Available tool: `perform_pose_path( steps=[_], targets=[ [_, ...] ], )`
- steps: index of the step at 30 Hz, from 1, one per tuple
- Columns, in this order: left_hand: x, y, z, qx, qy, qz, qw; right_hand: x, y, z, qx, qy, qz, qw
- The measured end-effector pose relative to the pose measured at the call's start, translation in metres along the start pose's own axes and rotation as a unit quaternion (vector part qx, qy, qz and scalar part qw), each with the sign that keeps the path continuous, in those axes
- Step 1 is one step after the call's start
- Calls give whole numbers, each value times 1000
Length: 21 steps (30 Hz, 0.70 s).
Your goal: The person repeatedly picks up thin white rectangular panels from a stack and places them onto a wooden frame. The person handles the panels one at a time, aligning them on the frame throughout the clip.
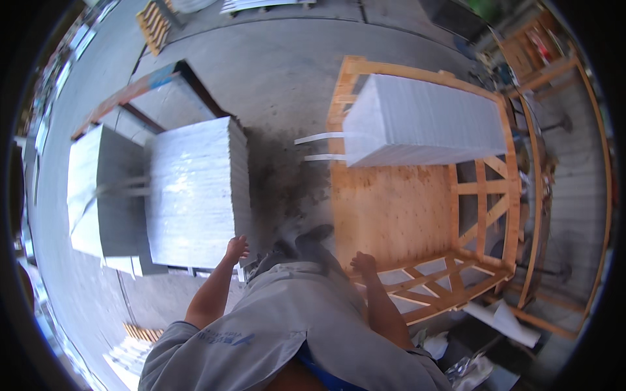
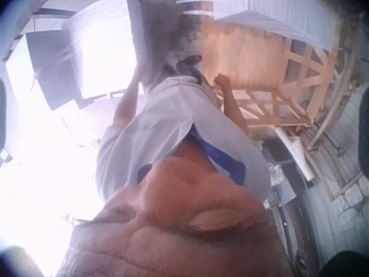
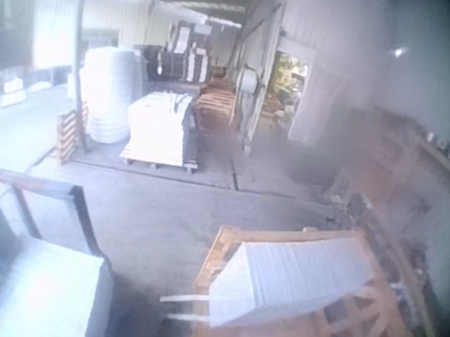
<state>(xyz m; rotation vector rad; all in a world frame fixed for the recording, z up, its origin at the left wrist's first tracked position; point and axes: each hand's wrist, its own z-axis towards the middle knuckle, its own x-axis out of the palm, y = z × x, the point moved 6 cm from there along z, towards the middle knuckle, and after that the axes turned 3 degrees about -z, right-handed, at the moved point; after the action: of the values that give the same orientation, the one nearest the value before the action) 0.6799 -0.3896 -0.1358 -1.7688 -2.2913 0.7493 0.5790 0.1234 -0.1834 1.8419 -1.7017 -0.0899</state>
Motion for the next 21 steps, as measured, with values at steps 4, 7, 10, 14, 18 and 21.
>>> perform_pose_path(
  steps=[4,7,10,14,18,21],
  targets=[
    [-26,43,-32,44,-24,-105,993,64,39,12,-17,2,-220,975],
    [-52,92,-53,29,-53,-113,992,102,40,-8,39,-157,-151,975],
    [-80,155,-76,-42,-100,-65,992,138,24,-22,40,-176,-182,967],
    [-107,225,-100,-93,-139,-80,983,136,-24,-29,62,-153,-211,963],
    [-119,263,-112,-96,-151,-147,973,136,-58,-24,12,38,-258,965],
    [-115,272,-121,-67,-159,-198,965,131,-69,-26,95,13,-193,976]
  ],
)
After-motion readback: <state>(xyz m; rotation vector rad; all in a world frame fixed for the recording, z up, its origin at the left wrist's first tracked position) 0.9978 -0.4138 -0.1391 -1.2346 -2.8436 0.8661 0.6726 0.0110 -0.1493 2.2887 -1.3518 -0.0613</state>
